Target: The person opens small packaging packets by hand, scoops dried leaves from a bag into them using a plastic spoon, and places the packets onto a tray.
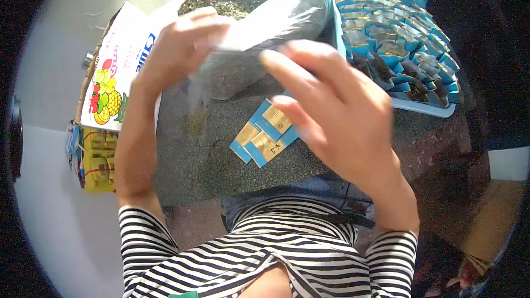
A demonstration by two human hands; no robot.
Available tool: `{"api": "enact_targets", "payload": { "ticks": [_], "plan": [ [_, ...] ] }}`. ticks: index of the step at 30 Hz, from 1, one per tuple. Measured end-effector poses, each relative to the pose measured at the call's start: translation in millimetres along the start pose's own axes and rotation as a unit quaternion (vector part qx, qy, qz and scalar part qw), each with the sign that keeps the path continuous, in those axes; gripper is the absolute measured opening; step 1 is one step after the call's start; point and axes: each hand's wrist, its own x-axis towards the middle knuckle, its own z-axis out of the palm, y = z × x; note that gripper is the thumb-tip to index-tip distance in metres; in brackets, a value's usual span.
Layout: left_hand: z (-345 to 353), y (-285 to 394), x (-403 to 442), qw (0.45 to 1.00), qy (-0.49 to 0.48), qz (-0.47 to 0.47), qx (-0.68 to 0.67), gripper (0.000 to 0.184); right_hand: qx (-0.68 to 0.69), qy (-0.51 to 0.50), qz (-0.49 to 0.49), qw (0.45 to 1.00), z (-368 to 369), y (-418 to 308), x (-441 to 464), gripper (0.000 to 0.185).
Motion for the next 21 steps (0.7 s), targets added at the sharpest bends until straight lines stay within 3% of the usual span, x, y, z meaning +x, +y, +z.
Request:
{"api": "enact_targets", "payload": {
  "ticks": [2,4,6,7,8,12,14,17,19,21],
  "plan": [
    [-3.3,15.7,-10.4,0.995,-0.069,0.059,0.051,0.030,0.016,-0.028,0.003,0.999,22.7,-0.9,25.5,0.051],
    [-0.7,29.7,-22.8,0.988,-0.127,0.047,0.077,0.034,-0.039,-0.055,-0.016,0.998,50.7,10.5,43.9,0.045],
    [5.8,32.2,-36.1,0.992,-0.093,0.040,0.070,0.035,-0.066,-0.068,-0.027,0.995,68.5,15.5,45.7,0.040],
    [6.4,33.2,-43.1,0.996,-0.061,0.036,0.057,0.037,-0.084,-0.098,0.015,0.991,70.6,18.1,40.4,0.034],
    [0.1,37.4,-51.5,0.996,-0.091,-0.015,0.011,0.040,-0.102,-0.130,0.056,0.985,71.5,21.0,34.7,0.029],
    [15.7,27.8,-96.2,0.993,-0.049,-0.103,-0.030,0.059,-0.096,-0.169,0.093,0.976,65.9,30.3,0.6,0.022],
    [26.5,29.5,-107.0,0.993,-0.049,-0.108,-0.024,0.059,-0.073,-0.215,0.108,0.968,66.0,34.2,-11.1,0.019],
    [27.7,41.0,-106.0,0.992,-0.030,-0.120,-0.006,0.057,-0.011,-0.182,0.126,0.975,67.7,30.0,-22.0,0.019],
    [21.0,55.0,-100.4,0.988,0.035,-0.141,0.052,0.053,0.036,-0.151,0.131,0.979,68.3,28.4,-27.4,0.017],
    [22.9,69.3,-104.4,0.987,0.052,-0.144,0.053,0.044,0.144,-0.095,0.207,0.963,61.8,24.9,-35.4,0.018]
  ]
}}
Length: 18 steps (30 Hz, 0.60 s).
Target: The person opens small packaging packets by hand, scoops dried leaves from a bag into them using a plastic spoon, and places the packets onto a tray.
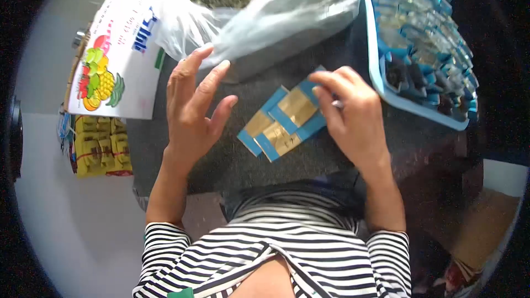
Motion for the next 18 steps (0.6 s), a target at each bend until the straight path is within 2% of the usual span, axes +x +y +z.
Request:
{"api": "enact_targets", "payload": {
  "ticks": [2,3,5,6,7,8,11,14,18],
  "plan": [
    [5.9,16.0,-11.7,0.995,0.021,0.001,-0.097,0.036,0.018,0.013,0.091,0.996,-4.1,-2.7,-12.3,0.021],
    [11.1,25.7,-17.5,0.990,0.013,-0.005,-0.137,0.032,-0.018,0.020,0.095,0.995,-3.6,2.6,-18.2,0.023],
    [17.4,46.8,-26.5,0.985,-0.033,-0.033,-0.168,0.041,-0.052,0.027,0.102,0.993,-0.1,9.8,-26.1,0.025],
    [18.9,59.8,-27.6,0.982,-0.053,-0.056,-0.172,0.045,-0.104,0.024,0.144,0.984,2.9,9.6,-28.0,0.027],
    [24.0,69.1,-31.2,0.978,-0.084,-0.080,-0.173,0.062,-0.156,0.023,0.183,0.970,5.4,9.4,-29.6,0.030],
    [31.1,75.4,-33.1,0.978,-0.087,-0.077,-0.175,0.062,-0.157,0.025,0.187,0.969,7.7,12.1,-31.3,0.030],
    [51.9,83.5,-42.3,0.974,-0.122,-0.136,-0.133,0.078,-0.177,-0.030,0.163,0.970,11.8,15.7,-30.2,0.028],
    [59.8,82.4,-43.8,0.980,-0.094,-0.131,-0.115,0.076,-0.125,-0.090,0.135,0.979,18.7,9.3,-31.7,0.023],
    [63.9,75.5,-47.2,0.980,-0.089,-0.128,-0.127,0.078,-0.084,-0.078,0.108,0.987,24.3,10.8,-36.5,0.022]
  ]
}}
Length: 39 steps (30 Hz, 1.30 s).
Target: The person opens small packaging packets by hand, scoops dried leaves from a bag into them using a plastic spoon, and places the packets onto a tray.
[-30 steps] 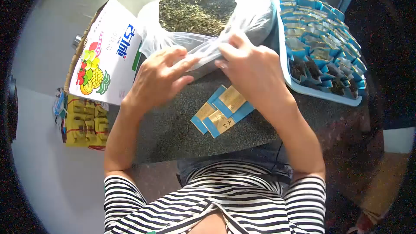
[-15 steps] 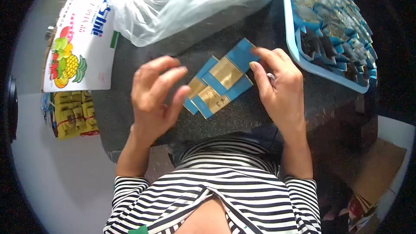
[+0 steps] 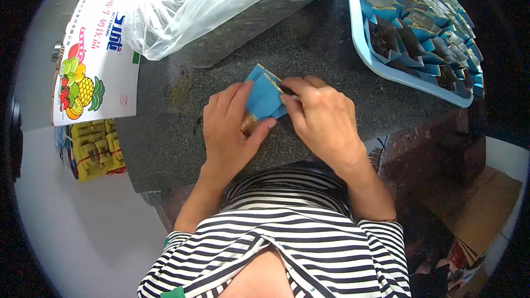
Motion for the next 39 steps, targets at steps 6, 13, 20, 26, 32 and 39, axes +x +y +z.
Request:
{"api": "enact_targets", "payload": {
  "ticks": [6,13,20,26,32,39],
  "plan": [
    [-10.4,1.8,4.2,0.998,0.028,-0.017,-0.059,0.083,0.304,-0.003,0.141,0.942,-18.3,5.7,-4.2,0.024],
    [-27.9,6.0,-0.5,0.999,-0.047,-0.009,-0.004,0.088,0.457,0.048,0.109,0.881,-15.9,22.4,-17.2,0.037],
    [-23.5,5.6,-2.2,0.998,-0.060,0.016,-0.007,0.069,0.305,0.058,0.097,0.945,-25.5,22.0,-20.3,0.037],
    [-11.6,-11.0,3.4,0.998,0.048,0.033,-0.019,0.042,0.403,0.055,0.140,0.903,-17.5,35.8,-24.7,0.035],
    [-24.6,-16.5,0.2,0.980,0.104,-0.063,-0.158,0.013,0.482,0.068,0.141,0.862,-20.6,38.2,-22.7,0.032],
    [-61.9,-16.8,-5.9,0.881,0.086,-0.154,-0.440,0.010,0.554,0.097,0.019,0.826,-26.6,27.5,-29.7,0.029]
  ]
}}
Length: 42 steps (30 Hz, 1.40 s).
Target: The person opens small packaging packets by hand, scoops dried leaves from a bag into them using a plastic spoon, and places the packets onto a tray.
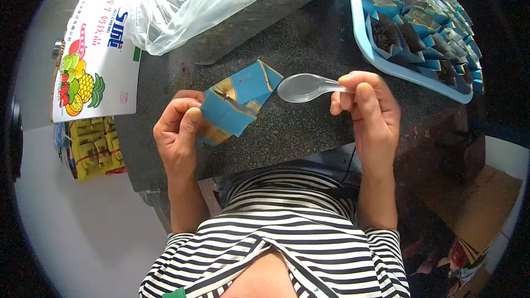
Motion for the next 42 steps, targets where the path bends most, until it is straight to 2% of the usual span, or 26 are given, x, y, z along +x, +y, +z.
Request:
{"api": "enact_targets", "payload": {
  "ticks": [1,2,4,8,11,17,20,23,25,26,27,28,29,30,34,36,37,39,42],
  "plan": [
    [-0.4,1.8,-2.5,0.997,-0.012,-0.043,-0.066,0.012,0.001,0.002,0.003,1.000,3.7,-5.7,0.7,0.029],
    [0.3,1.4,-4.2,0.997,-0.013,-0.046,-0.065,0.012,-0.006,-0.021,-0.028,0.999,8.6,-13.0,2.7,0.029],
    [3.5,0.4,-6.3,0.997,-0.042,-0.021,-0.067,0.014,-0.039,-0.047,-0.080,0.995,16.4,-20.7,4.9,0.031],
    [7.8,2.8,-7.7,0.997,-0.038,-0.023,-0.067,0.014,-0.089,-0.080,-0.104,0.987,28.2,-27.6,6.5,0.028],
    [6.6,1.0,-7.7,0.998,-0.045,0.012,-0.052,0.014,-0.108,-0.092,-0.104,0.984,32.4,-27.5,3.7,0.028],
    [5.3,0.7,-8.5,0.998,-0.039,-0.013,-0.051,0.014,-0.087,-0.050,-0.137,0.985,30.6,-28.8,1.8,0.028],
    [6.4,-0.3,-8.4,0.998,-0.043,0.003,-0.045,0.013,-0.120,-0.073,-0.117,0.983,33.1,-30.7,-1.2,0.022],
    [10.9,2.3,-10.3,0.997,-0.048,-0.026,-0.056,0.013,-0.149,-0.095,-0.088,0.980,36.8,-24.4,-4.5,0.018],
    [18.5,2.5,-11.1,0.999,-0.039,0.003,0.012,0.010,-0.101,-0.116,-0.012,0.988,42.5,-15.8,-7.4,0.019],
    [21.4,6.7,-12.9,0.998,-0.025,-0.035,0.052,0.020,-0.091,-0.098,0.024,0.991,49.4,-11.9,-9.0,0.024],
    [20.3,7.3,-10.4,0.998,-0.025,-0.034,0.052,0.020,-0.091,-0.098,0.024,0.991,48.3,-8.2,-9.2,0.024],
    [18.2,6.9,-6.0,0.979,-0.077,0.079,0.172,0.033,-0.069,-0.088,0.059,0.992,46.3,-3.4,-8.2,0.024],
    [17.1,6.3,-2.7,0.931,-0.126,0.190,0.286,0.047,-0.047,-0.078,0.095,0.991,44.3,1.6,-7.1,0.025],
    [20.1,3.7,-2.6,0.911,-0.119,0.223,0.326,0.067,-0.047,-0.066,0.097,0.992,42.3,6.7,-5.9,0.025],
    [22.1,8.5,-4.8,0.897,-0.140,0.189,0.375,0.068,-0.026,-0.046,0.129,0.990,38.0,10.2,-4.0,0.026],
    [22.4,11.1,-2.5,0.890,-0.148,0.202,0.381,0.066,0.045,-0.033,0.184,0.981,37.2,10.5,-3.1,0.027],
    [22.2,12.6,-0.9,0.883,-0.158,0.209,0.390,0.064,0.044,-0.036,0.179,0.982,35.3,10.2,-1.8,0.027],
    [21.6,16.5,3.2,0.882,-0.168,0.220,0.382,0.061,0.119,-0.058,0.194,0.972,31.5,9.7,0.5,0.027],
    [22.4,19.8,10.8,0.899,-0.202,0.214,0.324,0.060,0.097,-0.069,0.185,0.975,35.8,4.7,0.8,0.027]
  ]
}}
